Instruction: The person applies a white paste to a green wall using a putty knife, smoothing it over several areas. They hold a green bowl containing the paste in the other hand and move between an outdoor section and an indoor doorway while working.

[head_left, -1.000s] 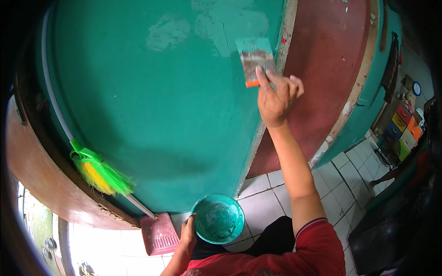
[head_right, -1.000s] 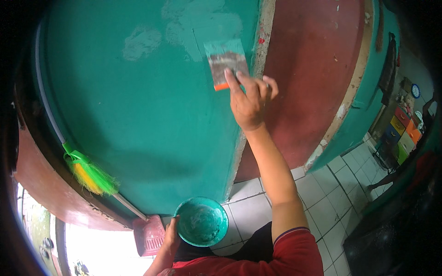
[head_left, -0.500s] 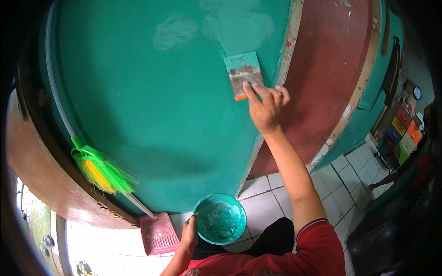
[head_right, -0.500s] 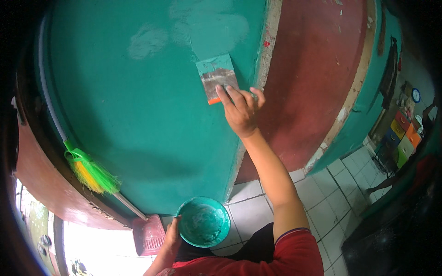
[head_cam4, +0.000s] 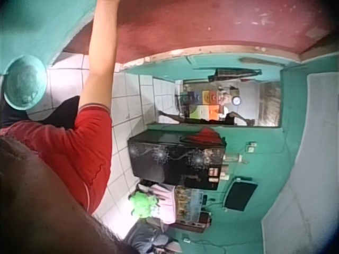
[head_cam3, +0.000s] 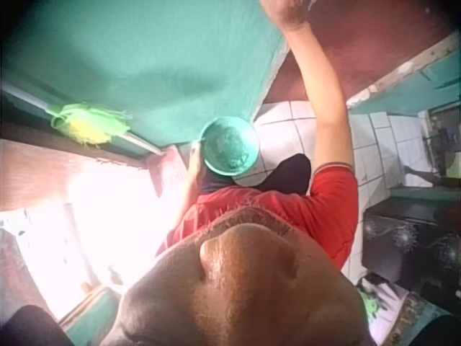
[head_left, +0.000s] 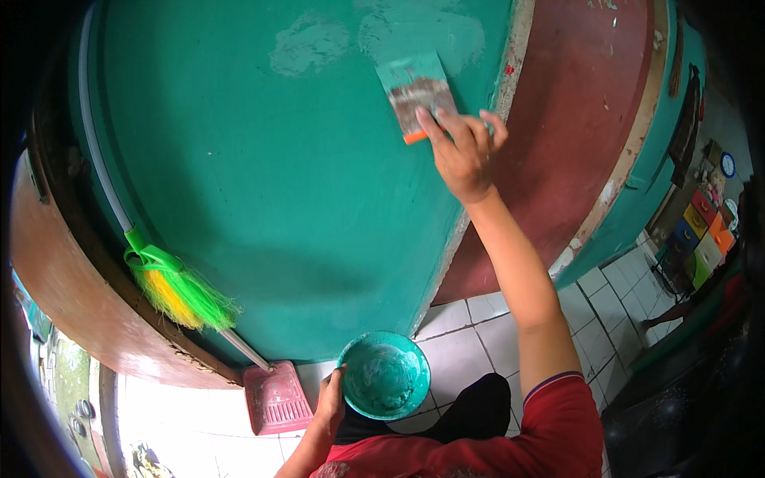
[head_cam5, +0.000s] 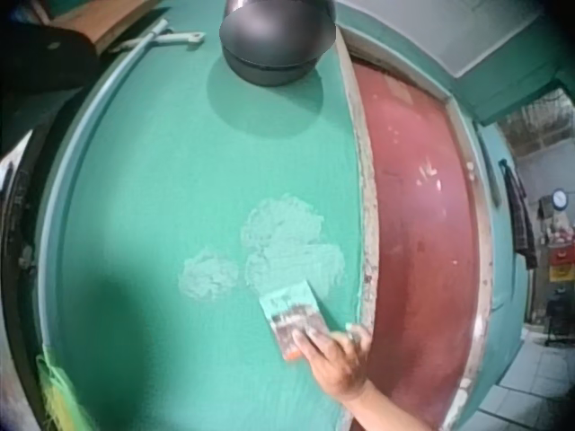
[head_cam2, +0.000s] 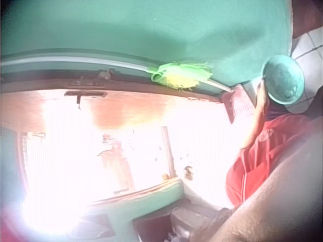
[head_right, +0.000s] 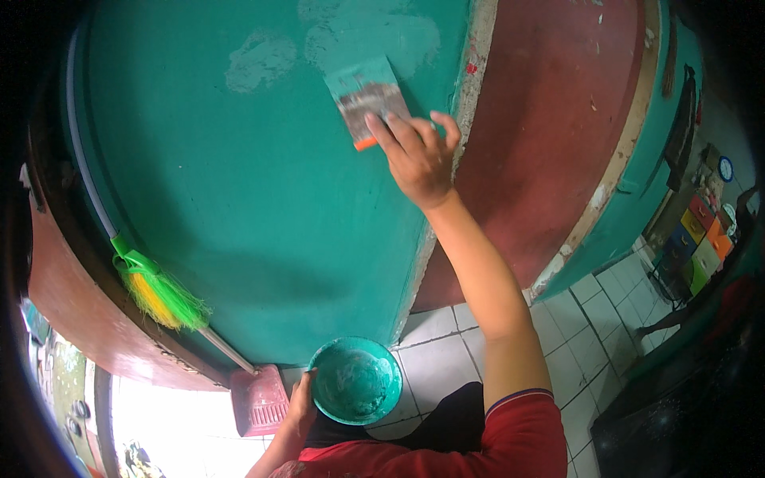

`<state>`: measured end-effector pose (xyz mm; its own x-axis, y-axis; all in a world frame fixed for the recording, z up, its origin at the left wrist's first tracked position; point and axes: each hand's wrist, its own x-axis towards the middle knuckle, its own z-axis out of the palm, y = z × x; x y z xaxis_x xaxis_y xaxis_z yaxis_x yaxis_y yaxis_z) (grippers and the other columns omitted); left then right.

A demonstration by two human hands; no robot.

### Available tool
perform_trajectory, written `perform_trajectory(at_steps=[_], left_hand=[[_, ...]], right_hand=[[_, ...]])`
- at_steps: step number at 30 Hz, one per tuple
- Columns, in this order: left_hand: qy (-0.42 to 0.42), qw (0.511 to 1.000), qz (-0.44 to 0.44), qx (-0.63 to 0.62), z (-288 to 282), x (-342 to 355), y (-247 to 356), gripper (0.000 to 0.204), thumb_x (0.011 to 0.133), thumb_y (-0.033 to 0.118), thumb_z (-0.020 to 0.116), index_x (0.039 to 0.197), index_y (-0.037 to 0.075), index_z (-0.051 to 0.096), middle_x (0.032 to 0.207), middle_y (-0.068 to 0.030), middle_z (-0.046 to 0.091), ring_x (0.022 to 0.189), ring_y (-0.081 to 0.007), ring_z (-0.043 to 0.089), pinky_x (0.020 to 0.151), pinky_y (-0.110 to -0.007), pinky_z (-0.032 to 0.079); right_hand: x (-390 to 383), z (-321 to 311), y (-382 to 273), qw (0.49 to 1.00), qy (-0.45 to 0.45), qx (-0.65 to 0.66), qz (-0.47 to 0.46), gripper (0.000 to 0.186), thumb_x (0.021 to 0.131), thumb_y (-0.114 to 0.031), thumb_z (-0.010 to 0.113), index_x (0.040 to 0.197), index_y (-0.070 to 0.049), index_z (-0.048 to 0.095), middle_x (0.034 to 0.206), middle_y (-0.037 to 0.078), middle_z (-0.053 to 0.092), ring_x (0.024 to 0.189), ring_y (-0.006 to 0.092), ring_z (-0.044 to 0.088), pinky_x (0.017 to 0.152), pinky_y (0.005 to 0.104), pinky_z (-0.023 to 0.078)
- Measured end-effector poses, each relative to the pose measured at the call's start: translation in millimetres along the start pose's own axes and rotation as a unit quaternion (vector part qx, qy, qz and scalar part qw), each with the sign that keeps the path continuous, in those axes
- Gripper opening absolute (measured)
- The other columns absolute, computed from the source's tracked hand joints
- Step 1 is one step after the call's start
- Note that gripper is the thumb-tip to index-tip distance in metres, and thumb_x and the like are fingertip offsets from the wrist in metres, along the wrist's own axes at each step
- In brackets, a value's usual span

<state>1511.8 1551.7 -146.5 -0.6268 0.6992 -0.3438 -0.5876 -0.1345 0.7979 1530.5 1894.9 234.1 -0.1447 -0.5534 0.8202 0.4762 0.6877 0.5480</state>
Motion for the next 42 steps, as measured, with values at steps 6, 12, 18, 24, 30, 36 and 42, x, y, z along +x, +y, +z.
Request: perform_trajectory(at_steps=[6,12,18,24,30,36,42], left_hand=[[0.002,1.000,0.028,0.003,-10,7,-11,0.060,0.100,0.039,0.058,0.129,-0.014,0.056,0.121,-0.0162,0.064,0.109,-0.0210,0.060,0.098,-0.033,0.045],[0.008,1.000,0.005,-0.009,7,-5,7,0.057,0.098,0.036,0.061,0.127,-0.012,0.058,0.119,-0.0156,0.064,0.108,-0.0208,0.060,0.097,-0.033,0.046],[0.013,1.000,-0.008,-0.012,2,-4,1,0.058,0.098,0.036,0.061,0.129,-0.012,0.056,0.121,-0.0161,0.064,0.109,-0.0213,0.060,0.098,-0.034,0.046],[0.003,1.000,-0.001,-0.004,-1,-1,0,0.059,0.098,0.037,0.061,0.129,-0.012,0.057,0.121,-0.0158,0.063,0.110,-0.0212,0.059,0.097,-0.033,0.045],[0.002,1.000,0.002,0.002,6,-4,10,0.059,0.098,0.037,0.061,0.129,-0.013,0.057,0.121,-0.0158,0.063,0.110,-0.0210,0.058,0.097,-0.032,0.045],[-0.003,1.000,0.001,-0.012,10,-4,6,0.058,0.098,0.037,0.060,0.128,-0.013,0.057,0.122,-0.0164,0.063,0.111,-0.0216,0.059,0.098,-0.033,0.045],[-0.014,1.000,0.014,0.024,10,-8,5,0.060,0.099,0.039,0.057,0.128,-0.014,0.057,0.122,-0.0162,0.063,0.111,-0.0213,0.059,0.098,-0.032,0.045]], right_hand=[[-39,-39,2,1.000,-0.017,-0.015,0.011,0.040,0.079,-0.005,0.075,0.114,-0.025,0.077,0.105,-0.007,0.062,0.095,0.0122,0.055,0.103,0.0426,0.035],[46,-12,18,0.995,0.089,-0.044,0.018,0.039,0.081,-0.009,0.074,0.114,-0.030,0.076,0.103,-0.009,0.060,0.093,0.0115,0.054,0.100,0.0429,0.034],[58,17,26,0.996,0.079,-0.031,0.022,0.039,0.081,-0.007,0.073,0.113,-0.029,0.076,0.100,-0.009,0.059,0.094,0.0121,0.055,0.100,0.0440,0.034],[-30,-25,16,0.999,-0.003,-0.027,0.030,0.041,0.081,-0.008,0.073,0.118,-0.026,0.075,0.104,-0.007,0.062,0.094,0.0122,0.055,0.102,0.0431,0.035],[13,-31,40,0.996,0.059,-0.057,0.037,0.039,0.081,-0.009,0.075,0.115,-0.027,0.076,0.101,-0.008,0.061,0.094,0.0129,0.055,0.099,0.0440,0.037],[31,-1,54,0.996,0.048,-0.053,0.061,0.038,0.083,-0.010,0.073,0.117,-0.028,0.075,0.100,-0.007,0.061,0.092,0.0152,0.055,0.098,0.0447,0.038],[-46,-29,24,0.996,-0.020,-0.023,0.083,0.039,0.084,-0.009,0.073,0.120,-0.025,0.074,0.101,-0.006,0.062,0.092,0.0156,0.055,0.098,0.0455,0.038]])
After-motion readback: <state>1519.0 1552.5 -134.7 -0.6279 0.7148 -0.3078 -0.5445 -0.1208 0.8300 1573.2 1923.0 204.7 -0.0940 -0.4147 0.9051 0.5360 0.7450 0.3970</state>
